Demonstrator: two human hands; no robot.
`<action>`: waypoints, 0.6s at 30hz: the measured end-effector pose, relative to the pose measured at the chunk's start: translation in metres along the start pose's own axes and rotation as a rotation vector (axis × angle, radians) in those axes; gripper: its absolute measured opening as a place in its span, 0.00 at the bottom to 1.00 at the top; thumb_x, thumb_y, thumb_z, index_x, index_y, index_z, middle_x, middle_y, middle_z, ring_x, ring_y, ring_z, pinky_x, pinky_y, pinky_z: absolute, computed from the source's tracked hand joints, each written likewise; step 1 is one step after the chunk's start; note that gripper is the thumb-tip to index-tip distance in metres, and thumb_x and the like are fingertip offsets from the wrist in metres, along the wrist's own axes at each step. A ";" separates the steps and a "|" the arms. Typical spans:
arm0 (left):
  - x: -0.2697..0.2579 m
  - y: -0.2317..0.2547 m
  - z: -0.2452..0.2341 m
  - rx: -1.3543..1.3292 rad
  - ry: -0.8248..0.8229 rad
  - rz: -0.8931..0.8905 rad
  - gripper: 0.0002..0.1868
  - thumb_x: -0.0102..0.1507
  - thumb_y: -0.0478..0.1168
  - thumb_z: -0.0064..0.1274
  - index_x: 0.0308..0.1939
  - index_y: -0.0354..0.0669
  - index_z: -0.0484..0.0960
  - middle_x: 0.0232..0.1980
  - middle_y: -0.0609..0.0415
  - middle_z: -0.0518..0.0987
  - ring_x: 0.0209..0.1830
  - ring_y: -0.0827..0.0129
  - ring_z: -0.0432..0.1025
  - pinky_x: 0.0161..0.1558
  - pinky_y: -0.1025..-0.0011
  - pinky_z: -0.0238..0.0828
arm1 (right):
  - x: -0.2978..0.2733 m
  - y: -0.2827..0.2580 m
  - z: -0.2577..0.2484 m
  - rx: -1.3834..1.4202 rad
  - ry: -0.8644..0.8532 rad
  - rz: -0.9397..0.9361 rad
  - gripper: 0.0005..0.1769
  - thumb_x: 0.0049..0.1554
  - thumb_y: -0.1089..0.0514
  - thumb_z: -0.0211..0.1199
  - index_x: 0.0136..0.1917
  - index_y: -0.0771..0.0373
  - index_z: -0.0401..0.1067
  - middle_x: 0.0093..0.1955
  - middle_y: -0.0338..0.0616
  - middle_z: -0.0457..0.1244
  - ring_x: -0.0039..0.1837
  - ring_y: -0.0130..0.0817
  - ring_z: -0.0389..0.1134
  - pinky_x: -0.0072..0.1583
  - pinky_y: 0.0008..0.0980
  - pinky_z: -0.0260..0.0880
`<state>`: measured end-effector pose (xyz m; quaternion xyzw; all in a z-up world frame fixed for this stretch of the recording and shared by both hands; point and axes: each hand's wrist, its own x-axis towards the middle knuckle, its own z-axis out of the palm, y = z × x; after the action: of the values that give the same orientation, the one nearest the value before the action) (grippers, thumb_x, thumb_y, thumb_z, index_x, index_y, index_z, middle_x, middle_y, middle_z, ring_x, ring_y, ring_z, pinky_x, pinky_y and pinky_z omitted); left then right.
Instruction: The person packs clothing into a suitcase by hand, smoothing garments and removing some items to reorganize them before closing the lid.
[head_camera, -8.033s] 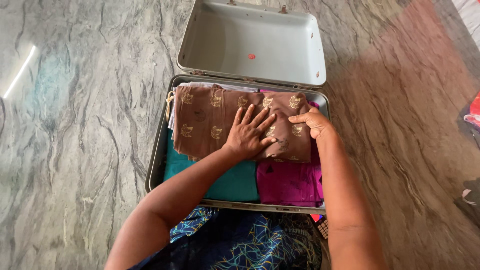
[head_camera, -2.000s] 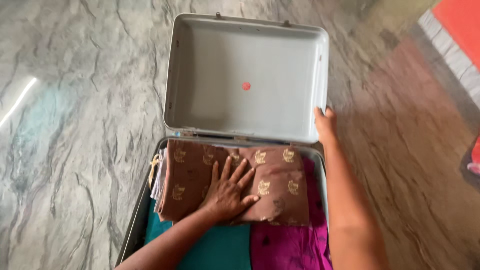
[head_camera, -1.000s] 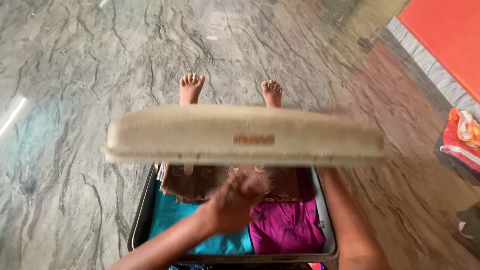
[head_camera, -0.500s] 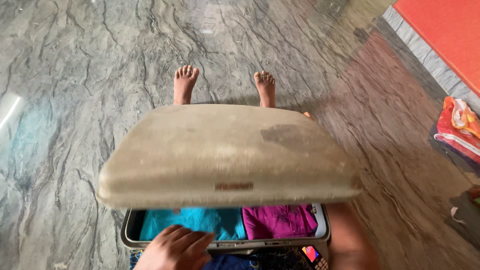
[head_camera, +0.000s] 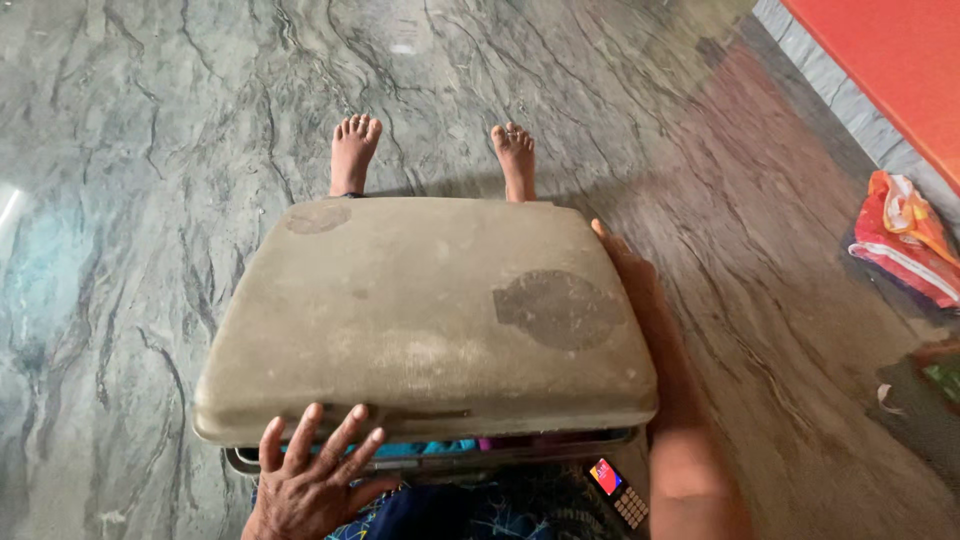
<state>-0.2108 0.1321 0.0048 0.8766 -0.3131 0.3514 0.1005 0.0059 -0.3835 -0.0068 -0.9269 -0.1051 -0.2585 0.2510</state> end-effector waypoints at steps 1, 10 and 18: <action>-0.004 -0.002 0.003 -0.001 -0.039 -0.049 0.42 0.61 0.75 0.48 0.73 0.62 0.66 0.78 0.58 0.62 0.81 0.51 0.44 0.76 0.45 0.32 | -0.004 0.004 -0.010 -0.030 -0.011 0.007 0.33 0.67 0.54 0.51 0.83 0.60 0.49 0.75 0.53 0.61 0.74 0.43 0.62 0.70 0.42 0.61; -0.062 -0.050 -0.002 -0.026 0.254 -0.616 0.50 0.65 0.78 0.30 0.78 0.47 0.60 0.83 0.46 0.56 0.86 0.47 0.42 0.83 0.43 0.26 | -0.111 -0.053 -0.061 0.726 -0.075 0.645 0.36 0.66 0.44 0.49 0.82 0.57 0.46 0.75 0.50 0.59 0.74 0.42 0.60 0.71 0.45 0.57; -0.044 -0.168 0.050 -1.671 0.115 -1.022 0.52 0.65 0.77 0.34 0.80 0.44 0.57 0.80 0.45 0.61 0.79 0.51 0.56 0.74 0.50 0.53 | -0.094 -0.153 -0.058 1.531 -0.071 0.647 0.34 0.66 0.45 0.50 0.80 0.59 0.49 0.73 0.50 0.60 0.72 0.42 0.62 0.69 0.45 0.59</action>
<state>-0.1039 0.2651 -0.0542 0.5348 -0.0385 -0.0270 0.8437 -0.1481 -0.2896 0.0490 -0.4919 0.0121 -0.0014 0.8706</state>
